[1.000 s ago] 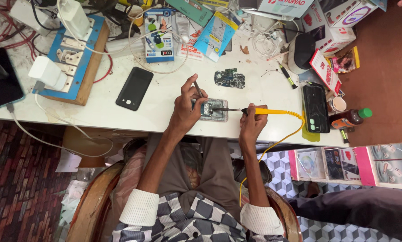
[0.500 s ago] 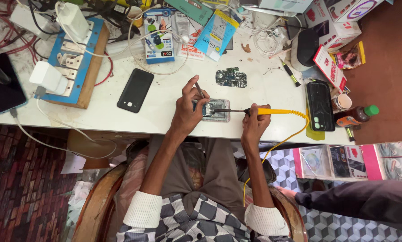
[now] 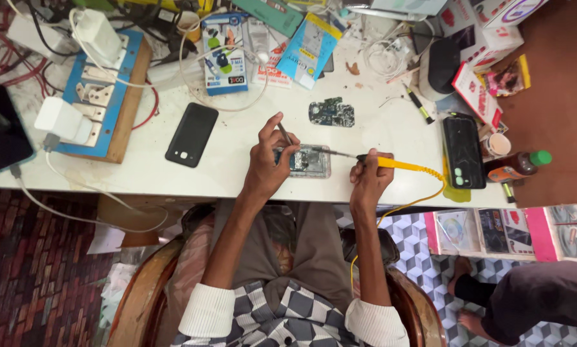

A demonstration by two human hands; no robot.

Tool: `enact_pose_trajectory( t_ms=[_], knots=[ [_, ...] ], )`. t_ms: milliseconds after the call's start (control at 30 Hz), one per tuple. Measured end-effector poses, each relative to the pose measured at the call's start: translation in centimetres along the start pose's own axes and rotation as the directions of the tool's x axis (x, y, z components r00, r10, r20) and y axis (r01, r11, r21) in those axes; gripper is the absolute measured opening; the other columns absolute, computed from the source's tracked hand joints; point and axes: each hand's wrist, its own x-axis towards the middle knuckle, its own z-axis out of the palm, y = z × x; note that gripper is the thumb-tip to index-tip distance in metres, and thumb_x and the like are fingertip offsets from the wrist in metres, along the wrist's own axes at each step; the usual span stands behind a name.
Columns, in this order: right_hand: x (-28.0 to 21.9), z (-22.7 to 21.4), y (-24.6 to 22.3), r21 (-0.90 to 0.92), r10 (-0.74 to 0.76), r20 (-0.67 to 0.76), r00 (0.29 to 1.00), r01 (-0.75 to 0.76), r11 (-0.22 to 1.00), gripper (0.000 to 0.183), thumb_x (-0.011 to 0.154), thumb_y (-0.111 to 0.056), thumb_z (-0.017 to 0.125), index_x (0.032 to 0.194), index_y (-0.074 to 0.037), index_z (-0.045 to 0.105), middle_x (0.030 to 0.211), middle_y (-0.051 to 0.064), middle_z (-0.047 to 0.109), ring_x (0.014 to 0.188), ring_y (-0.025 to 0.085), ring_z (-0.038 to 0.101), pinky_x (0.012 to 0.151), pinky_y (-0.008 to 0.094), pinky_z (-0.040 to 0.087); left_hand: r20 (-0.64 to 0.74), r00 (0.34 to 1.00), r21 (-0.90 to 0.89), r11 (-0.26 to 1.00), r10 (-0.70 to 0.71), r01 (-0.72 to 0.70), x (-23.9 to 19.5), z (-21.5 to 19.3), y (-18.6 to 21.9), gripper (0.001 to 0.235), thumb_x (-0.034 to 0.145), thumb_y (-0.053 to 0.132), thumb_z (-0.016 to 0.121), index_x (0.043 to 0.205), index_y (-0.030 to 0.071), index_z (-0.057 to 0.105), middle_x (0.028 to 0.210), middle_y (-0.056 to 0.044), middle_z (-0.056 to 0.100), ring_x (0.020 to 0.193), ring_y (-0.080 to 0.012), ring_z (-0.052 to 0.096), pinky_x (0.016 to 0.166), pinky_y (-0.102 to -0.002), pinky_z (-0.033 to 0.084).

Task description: The person uses a soldering iron and tweezers to work on a small circuit board placed on a cluttered workbench. The person repeatedly applies heat to specific points on the board while holding it steady with tweezers.

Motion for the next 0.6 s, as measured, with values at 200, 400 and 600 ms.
enact_pose_trajectory(
  t_ms=[200,400,600],
  knots=[
    [-0.26,0.36,0.07,-0.093,-0.009,-0.026,1.0,0.006,0.996,0.023,0.108,-0.02,0.06,0.095,-0.008,0.046,0.065,0.0,0.045,0.049,0.008,0.044,0.044,0.024,0.038,0.006,1.0,0.007,1.0,0.014,-0.014,-0.09,-0.22,0.17,0.082,0.097,-0.01,0.069,0.159,0.013,0.02,0.104,-0.013,0.075,0.1,-0.0249,0.077,0.09,-0.037,0.061],
    [-0.26,-0.09,0.35,-0.032,0.021,0.03,0.999,-0.02,0.999,0.022,0.109,-0.015,0.062,0.098,-0.007,0.045,0.069,0.0,0.045,0.054,0.009,0.046,0.048,0.026,0.04,0.012,1.0,0.015,1.0,0.018,-0.018,0.04,-0.18,0.27,0.084,0.098,-0.01,0.068,0.16,0.013,0.017,0.103,-0.012,0.074,0.1,-0.0225,0.078,0.091,-0.035,0.064],
    [-0.3,0.16,0.24,-0.04,0.003,-0.027,1.0,-0.004,0.999,0.016,0.107,-0.014,0.059,0.103,-0.007,0.046,0.074,0.0,0.048,0.057,0.009,0.047,0.049,0.026,0.042,0.006,1.0,0.021,1.0,-0.006,0.006,0.19,-0.14,0.35,0.084,0.097,-0.012,0.068,0.159,0.013,0.018,0.102,-0.013,0.074,0.097,-0.0222,0.077,0.089,-0.035,0.063]
  ],
)
